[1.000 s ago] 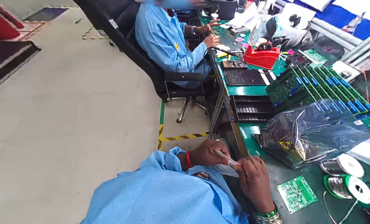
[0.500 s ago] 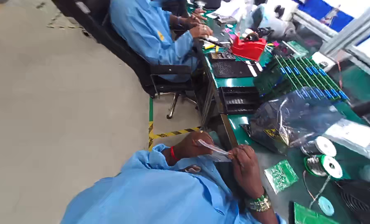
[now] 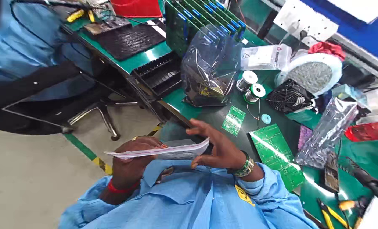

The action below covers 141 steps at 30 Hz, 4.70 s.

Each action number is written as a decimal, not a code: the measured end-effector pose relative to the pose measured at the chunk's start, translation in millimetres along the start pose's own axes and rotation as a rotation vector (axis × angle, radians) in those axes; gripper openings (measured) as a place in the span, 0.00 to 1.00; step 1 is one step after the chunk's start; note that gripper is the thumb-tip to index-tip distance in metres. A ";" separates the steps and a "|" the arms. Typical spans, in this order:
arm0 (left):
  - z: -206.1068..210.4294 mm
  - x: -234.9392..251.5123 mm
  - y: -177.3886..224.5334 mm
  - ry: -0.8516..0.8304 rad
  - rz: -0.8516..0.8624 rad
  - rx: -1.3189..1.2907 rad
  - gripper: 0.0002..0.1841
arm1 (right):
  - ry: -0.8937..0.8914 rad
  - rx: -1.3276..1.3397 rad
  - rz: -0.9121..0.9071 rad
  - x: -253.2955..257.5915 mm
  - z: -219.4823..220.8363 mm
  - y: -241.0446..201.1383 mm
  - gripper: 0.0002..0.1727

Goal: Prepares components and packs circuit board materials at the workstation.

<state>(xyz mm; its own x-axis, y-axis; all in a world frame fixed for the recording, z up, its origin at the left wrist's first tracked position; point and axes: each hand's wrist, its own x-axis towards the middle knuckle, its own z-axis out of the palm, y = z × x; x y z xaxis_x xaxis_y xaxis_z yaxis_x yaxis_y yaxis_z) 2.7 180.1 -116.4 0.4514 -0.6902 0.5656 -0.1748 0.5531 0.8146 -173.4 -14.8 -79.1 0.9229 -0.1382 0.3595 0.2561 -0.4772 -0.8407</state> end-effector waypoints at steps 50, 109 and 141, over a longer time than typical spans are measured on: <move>56.7 249.6 5.6 -0.335 -0.150 1.166 0.19 | 0.354 -0.969 0.159 113.6 -147.3 -19.4 0.21; 44.5 225.5 11.3 -0.265 -0.072 0.528 0.13 | 0.629 -1.180 -0.875 120.1 -100.5 11.6 0.03; 43.7 213.7 4.4 -0.128 0.063 0.516 0.11 | 0.275 -0.756 -0.082 130.0 -147.9 -20.4 0.27</move>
<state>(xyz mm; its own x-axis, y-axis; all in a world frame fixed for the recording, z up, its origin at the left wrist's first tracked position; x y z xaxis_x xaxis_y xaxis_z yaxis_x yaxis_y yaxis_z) 60.2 14.6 13.7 0.3209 -0.7323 0.6006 -0.6205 0.3165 0.7175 -101.1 -151.4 44.6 0.7808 -0.2389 0.5774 -0.0347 -0.9392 -0.3416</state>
